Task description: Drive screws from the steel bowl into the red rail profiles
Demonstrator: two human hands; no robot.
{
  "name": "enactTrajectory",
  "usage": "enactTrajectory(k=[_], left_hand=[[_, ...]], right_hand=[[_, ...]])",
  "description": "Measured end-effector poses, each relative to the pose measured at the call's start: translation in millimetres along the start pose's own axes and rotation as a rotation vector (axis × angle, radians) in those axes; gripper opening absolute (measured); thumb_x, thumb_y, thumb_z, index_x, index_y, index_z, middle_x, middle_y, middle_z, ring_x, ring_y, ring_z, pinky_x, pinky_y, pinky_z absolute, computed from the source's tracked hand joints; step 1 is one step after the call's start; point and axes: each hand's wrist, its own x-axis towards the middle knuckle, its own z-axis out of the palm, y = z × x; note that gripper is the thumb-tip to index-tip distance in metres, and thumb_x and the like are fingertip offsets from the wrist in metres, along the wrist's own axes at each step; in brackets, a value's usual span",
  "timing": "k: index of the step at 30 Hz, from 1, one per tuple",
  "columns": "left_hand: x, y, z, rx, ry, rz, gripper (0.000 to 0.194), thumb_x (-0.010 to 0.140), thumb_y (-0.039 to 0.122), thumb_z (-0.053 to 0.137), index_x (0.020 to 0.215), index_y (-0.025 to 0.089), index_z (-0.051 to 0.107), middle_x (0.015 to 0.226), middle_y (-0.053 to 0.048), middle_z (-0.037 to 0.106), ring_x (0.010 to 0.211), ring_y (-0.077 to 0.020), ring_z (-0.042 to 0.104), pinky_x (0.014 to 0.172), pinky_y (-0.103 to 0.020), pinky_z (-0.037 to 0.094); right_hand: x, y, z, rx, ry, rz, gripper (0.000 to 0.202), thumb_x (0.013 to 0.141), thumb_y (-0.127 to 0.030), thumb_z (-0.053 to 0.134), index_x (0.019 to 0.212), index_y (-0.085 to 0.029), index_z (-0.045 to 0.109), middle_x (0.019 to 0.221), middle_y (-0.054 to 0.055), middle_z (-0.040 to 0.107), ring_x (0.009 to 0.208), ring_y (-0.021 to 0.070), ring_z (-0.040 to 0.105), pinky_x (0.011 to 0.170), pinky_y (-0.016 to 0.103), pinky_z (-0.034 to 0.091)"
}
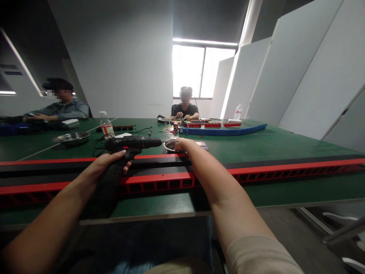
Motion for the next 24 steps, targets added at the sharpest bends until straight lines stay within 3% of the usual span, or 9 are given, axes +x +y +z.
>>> enactTrajectory(k=[3,6,13,18,24], left_hand=[[-3,0,1.0,-0.003,0.006,0.006,0.029,0.079,0.031,0.079,0.095,0.009,0.071,0.081,-0.012,0.073,0.058,-0.0152,0.068,0.052,-0.022,0.058],[-5,0,2.2,-0.011,0.010,0.023,0.029,0.079,0.030,0.079,0.097,0.009,0.071,0.082,-0.012,0.073,0.060,-0.0152,0.069,0.054,-0.023,0.059],[-9,5,9.2,-0.026,0.019,0.001,0.023,0.085,0.027,0.073,0.097,0.008,0.070,0.080,-0.011,0.071,0.057,-0.0139,0.067,0.052,-0.021,0.058],[-14,7,11.9,-0.017,0.035,-0.007,0.021,0.087,0.026,0.071,0.096,0.007,0.069,0.078,-0.011,0.072,0.056,-0.0141,0.068,0.050,-0.020,0.057],[-12,5,9.7,-0.010,0.034,-0.005,0.022,0.087,0.028,0.071,0.095,0.007,0.070,0.078,-0.011,0.072,0.055,-0.0137,0.068,0.048,-0.019,0.055]], right_hand=[[0,2,-2,0.039,0.000,0.072,0.047,0.075,-0.011,0.067,0.122,-0.020,0.072,0.105,0.009,0.075,0.082,0.0210,0.067,0.068,0.026,0.051],[-2,8,-6,0.070,0.027,0.213,0.031,0.078,-0.020,0.071,0.108,-0.012,0.076,0.099,0.013,0.074,0.080,0.0219,0.067,0.065,0.027,0.050],[-12,17,-7,0.163,0.088,0.236,0.025,0.081,-0.032,0.073,0.093,-0.010,0.077,0.080,0.011,0.070,0.067,0.0184,0.063,0.060,0.028,0.048],[-22,18,-3,0.264,0.149,0.167,0.024,0.076,-0.034,0.077,0.084,-0.011,0.077,0.073,0.007,0.068,0.063,0.0154,0.059,0.059,0.027,0.045],[-53,14,3,0.569,0.294,0.025,0.026,0.072,-0.036,0.081,0.081,-0.013,0.076,0.072,0.004,0.069,0.062,0.0128,0.057,0.055,0.024,0.041]])
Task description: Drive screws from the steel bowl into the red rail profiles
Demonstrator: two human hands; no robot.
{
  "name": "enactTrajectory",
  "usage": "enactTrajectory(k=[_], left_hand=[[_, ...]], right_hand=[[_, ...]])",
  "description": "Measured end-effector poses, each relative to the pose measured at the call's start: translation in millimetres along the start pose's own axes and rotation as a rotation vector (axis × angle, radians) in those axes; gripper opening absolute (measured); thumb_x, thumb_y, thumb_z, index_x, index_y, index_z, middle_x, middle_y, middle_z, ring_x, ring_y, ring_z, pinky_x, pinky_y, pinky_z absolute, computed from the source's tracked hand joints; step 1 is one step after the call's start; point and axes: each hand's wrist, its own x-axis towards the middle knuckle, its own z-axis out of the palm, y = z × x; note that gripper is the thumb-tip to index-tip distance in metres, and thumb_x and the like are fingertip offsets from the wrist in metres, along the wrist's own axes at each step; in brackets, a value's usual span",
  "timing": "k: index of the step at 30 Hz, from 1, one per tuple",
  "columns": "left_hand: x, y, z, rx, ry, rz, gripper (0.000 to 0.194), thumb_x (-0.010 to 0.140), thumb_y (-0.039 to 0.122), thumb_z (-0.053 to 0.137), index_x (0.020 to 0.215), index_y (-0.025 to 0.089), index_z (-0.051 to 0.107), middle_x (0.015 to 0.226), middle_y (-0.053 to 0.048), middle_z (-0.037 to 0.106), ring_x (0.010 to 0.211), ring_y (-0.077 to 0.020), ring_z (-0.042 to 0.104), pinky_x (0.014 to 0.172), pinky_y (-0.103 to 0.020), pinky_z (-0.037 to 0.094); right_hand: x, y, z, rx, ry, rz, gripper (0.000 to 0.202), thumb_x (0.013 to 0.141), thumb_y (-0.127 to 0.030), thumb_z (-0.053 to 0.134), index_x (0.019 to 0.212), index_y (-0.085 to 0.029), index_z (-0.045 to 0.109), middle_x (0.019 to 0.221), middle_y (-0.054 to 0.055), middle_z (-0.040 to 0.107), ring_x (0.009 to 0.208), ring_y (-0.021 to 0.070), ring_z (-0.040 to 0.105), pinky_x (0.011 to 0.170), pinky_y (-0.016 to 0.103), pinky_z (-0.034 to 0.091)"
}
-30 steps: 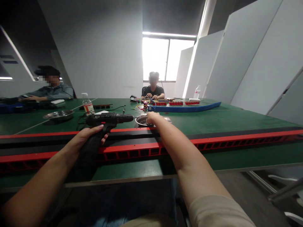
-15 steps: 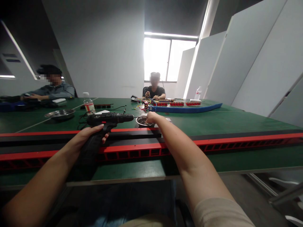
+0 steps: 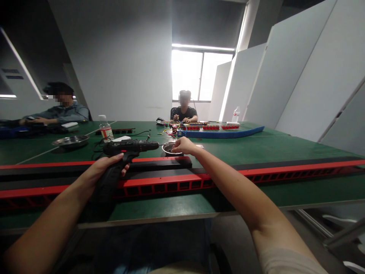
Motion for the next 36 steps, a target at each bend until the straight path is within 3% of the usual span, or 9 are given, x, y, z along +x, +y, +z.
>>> enactTrajectory(k=[6,10,22,27,36], left_hand=[[4,-3,-6.2,0.032,-0.020,0.021,0.028,0.083,0.032,0.076,0.098,0.008,0.071,0.082,-0.012,0.073,0.058,-0.0143,0.068,0.051,-0.021,0.057],[7,-5,-9.3,0.039,-0.033,0.021,0.029,0.082,0.033,0.077,0.095,0.008,0.072,0.083,-0.012,0.073,0.059,-0.0146,0.068,0.052,-0.021,0.058],[7,-4,-12.4,0.097,-0.051,0.001,0.032,0.084,0.035,0.075,0.096,0.006,0.073,0.085,-0.015,0.073,0.060,-0.0155,0.069,0.052,-0.022,0.058],[-1,-1,-5.1,0.117,-0.072,0.006,0.028,0.087,0.033,0.072,0.092,0.005,0.073,0.084,-0.014,0.073,0.059,-0.0138,0.068,0.054,-0.020,0.058],[-4,0,-2.7,0.123,-0.084,0.035,0.027,0.086,0.032,0.073,0.098,0.008,0.071,0.085,-0.013,0.073,0.061,-0.0140,0.067,0.056,-0.021,0.058]], right_hand=[[-47,-14,0,0.175,0.186,-0.053,0.037,0.081,-0.050,0.073,0.088,-0.015,0.079,0.077,0.008,0.072,0.062,0.0153,0.058,0.052,0.026,0.040],[-63,-14,2,0.256,0.219,-0.059,0.043,0.082,-0.057,0.070,0.086,-0.014,0.076,0.077,0.008,0.071,0.065,0.0165,0.060,0.054,0.026,0.042],[-68,-3,5,0.329,0.204,-0.194,0.047,0.092,-0.061,0.054,0.079,-0.017,0.064,0.067,0.001,0.059,0.061,0.0135,0.054,0.061,0.028,0.042],[-69,-3,8,0.335,0.241,-0.193,0.050,0.093,-0.063,0.050,0.074,-0.018,0.058,0.065,0.000,0.056,0.059,0.0135,0.052,0.059,0.027,0.040],[-73,-9,10,0.273,0.188,-0.189,0.051,0.095,-0.063,0.045,0.070,-0.019,0.054,0.062,0.000,0.055,0.054,0.0127,0.047,0.053,0.026,0.036]])
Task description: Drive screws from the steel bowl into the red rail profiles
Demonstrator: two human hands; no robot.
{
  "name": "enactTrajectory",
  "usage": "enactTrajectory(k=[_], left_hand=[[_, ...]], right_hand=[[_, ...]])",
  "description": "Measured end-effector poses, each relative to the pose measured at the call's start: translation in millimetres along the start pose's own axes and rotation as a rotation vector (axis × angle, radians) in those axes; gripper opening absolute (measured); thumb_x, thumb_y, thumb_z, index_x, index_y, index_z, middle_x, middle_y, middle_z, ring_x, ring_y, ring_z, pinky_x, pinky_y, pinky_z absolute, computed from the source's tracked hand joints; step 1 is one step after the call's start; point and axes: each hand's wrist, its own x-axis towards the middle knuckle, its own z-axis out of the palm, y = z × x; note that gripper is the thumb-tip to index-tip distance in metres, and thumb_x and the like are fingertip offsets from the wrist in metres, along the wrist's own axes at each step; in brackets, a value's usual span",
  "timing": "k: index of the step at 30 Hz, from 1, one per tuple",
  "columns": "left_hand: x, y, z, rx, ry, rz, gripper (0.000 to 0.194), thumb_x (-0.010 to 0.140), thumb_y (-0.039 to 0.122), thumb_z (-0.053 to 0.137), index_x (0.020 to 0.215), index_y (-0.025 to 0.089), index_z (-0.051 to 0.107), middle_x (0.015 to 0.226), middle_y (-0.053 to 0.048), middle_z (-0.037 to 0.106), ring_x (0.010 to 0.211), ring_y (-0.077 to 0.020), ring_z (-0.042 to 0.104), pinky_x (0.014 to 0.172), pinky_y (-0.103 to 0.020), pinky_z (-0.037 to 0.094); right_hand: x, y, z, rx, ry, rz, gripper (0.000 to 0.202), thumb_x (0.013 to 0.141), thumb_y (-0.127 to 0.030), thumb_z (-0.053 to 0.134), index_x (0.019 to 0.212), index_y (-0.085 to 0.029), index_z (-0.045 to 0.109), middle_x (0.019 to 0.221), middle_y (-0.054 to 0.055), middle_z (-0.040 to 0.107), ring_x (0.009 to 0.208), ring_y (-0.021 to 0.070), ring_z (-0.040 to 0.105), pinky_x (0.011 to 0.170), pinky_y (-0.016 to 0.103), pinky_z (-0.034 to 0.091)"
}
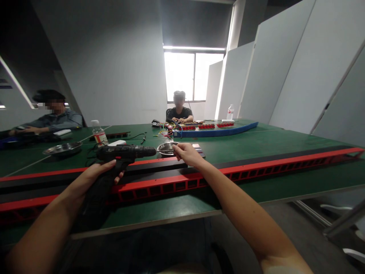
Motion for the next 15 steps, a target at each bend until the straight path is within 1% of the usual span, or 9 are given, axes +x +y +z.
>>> enactTrajectory(k=[5,15], left_hand=[[-0.4,-0.4,0.0,0.010,0.005,0.016,0.026,0.086,0.032,0.073,0.095,0.008,0.071,0.083,-0.013,0.072,0.060,-0.0141,0.067,0.055,-0.021,0.057],[-1.3,-1.3,0.8,0.025,0.008,0.024,0.029,0.083,0.033,0.075,0.096,0.008,0.069,0.083,-0.013,0.073,0.060,-0.0141,0.067,0.055,-0.020,0.057]], right_hand=[[-0.4,1.3,-0.1,-0.010,-0.005,-0.002,0.052,0.095,-0.064,0.045,0.070,-0.019,0.054,0.063,0.001,0.055,0.054,0.0127,0.047,0.053,0.026,0.037],[-2.5,0.1,0.7,-0.031,-0.013,0.001,0.052,0.095,-0.064,0.045,0.071,-0.019,0.055,0.063,0.000,0.056,0.056,0.0127,0.049,0.055,0.026,0.036]])
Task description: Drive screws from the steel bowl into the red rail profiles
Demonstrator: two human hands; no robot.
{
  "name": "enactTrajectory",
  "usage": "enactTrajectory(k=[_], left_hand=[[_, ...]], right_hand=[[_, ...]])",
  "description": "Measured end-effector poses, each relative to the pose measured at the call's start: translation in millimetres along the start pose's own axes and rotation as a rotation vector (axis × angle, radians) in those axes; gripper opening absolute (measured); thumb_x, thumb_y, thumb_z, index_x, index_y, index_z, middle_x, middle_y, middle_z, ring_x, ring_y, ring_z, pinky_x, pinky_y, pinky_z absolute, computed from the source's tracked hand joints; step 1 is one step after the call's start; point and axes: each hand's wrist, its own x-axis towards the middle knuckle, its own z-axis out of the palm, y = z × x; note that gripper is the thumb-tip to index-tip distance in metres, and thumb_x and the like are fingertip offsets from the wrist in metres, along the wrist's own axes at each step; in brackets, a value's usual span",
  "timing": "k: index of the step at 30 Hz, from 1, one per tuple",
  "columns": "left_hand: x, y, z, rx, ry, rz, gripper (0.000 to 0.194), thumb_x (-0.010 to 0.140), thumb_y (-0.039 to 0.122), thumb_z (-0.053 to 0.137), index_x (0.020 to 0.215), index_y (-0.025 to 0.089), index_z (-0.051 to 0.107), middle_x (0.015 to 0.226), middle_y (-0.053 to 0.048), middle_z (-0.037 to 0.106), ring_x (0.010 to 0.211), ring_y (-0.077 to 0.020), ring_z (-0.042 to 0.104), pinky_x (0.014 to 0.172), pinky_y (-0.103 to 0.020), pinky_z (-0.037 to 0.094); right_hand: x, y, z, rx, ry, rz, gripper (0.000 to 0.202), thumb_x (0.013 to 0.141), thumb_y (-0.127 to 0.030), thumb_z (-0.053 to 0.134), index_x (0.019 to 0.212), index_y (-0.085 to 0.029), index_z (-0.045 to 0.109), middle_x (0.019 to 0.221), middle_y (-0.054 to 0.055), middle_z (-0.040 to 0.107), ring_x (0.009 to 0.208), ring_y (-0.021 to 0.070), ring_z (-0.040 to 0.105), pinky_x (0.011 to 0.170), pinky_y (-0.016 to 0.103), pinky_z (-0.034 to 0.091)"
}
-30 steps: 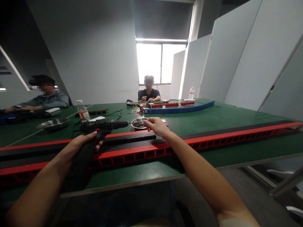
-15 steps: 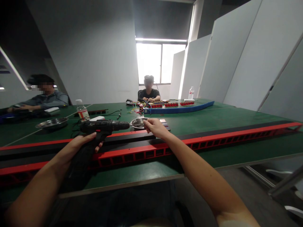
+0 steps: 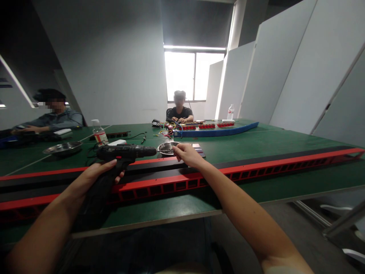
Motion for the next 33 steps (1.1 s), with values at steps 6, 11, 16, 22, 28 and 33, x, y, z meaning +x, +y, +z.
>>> enactTrajectory(k=[6,11,16,22,28,33], left_hand=[[-2,1,1.8,-0.009,0.000,0.024,0.029,0.082,0.032,0.076,0.098,0.009,0.069,0.082,-0.012,0.073,0.059,-0.0152,0.067,0.055,-0.022,0.057],[-2,-1,1.9,0.029,-0.004,0.039,0.033,0.082,0.036,0.076,0.100,0.010,0.068,0.081,-0.012,0.074,0.059,-0.0151,0.068,0.055,-0.021,0.057],[-1,-2,2.9,0.029,0.017,0.064,0.035,0.081,0.036,0.077,0.102,0.009,0.068,0.079,-0.012,0.074,0.058,-0.0147,0.067,0.056,-0.021,0.057],[-4,0,6.6,0.053,0.024,0.057,0.033,0.082,0.036,0.076,0.097,0.008,0.069,0.080,-0.013,0.074,0.058,-0.0147,0.067,0.055,-0.020,0.057],[-7,3,9.4,0.061,0.033,0.054,0.034,0.079,0.037,0.078,0.095,0.009,0.070,0.081,-0.014,0.074,0.058,-0.0164,0.068,0.053,-0.021,0.056],[-8,1,11.7,0.089,0.060,0.089,0.036,0.077,0.041,0.079,0.092,0.010,0.070,0.078,-0.013,0.075,0.057,-0.0157,0.067,0.054,-0.021,0.055]], right_hand=[[0,0,1,-0.061,-0.001,0.000,0.054,0.095,-0.065,0.043,0.071,-0.019,0.055,0.063,0.000,0.057,0.057,0.0130,0.050,0.058,0.026,0.037],[-1,-5,3,-0.115,0.018,-0.024,0.051,0.098,-0.060,0.042,0.069,-0.020,0.052,0.062,0.001,0.057,0.057,0.0133,0.050,0.057,0.027,0.036],[-2,-7,3,-0.124,0.018,-0.027,0.048,0.099,-0.057,0.041,0.071,-0.020,0.051,0.062,0.000,0.056,0.057,0.0136,0.051,0.058,0.027,0.036],[-1,-6,4,-0.157,-0.001,-0.014,0.049,0.100,-0.056,0.039,0.070,-0.020,0.051,0.062,0.001,0.058,0.057,0.0139,0.053,0.059,0.028,0.037],[-3,-11,4,-0.176,0.007,0.003,0.048,0.100,-0.054,0.040,0.065,-0.021,0.049,0.060,0.000,0.056,0.055,0.0132,0.049,0.058,0.028,0.036],[-2,-8,5,-0.167,-0.003,0.022,0.047,0.100,-0.053,0.039,0.067,-0.021,0.049,0.061,0.000,0.056,0.055,0.0135,0.051,0.059,0.028,0.036]])
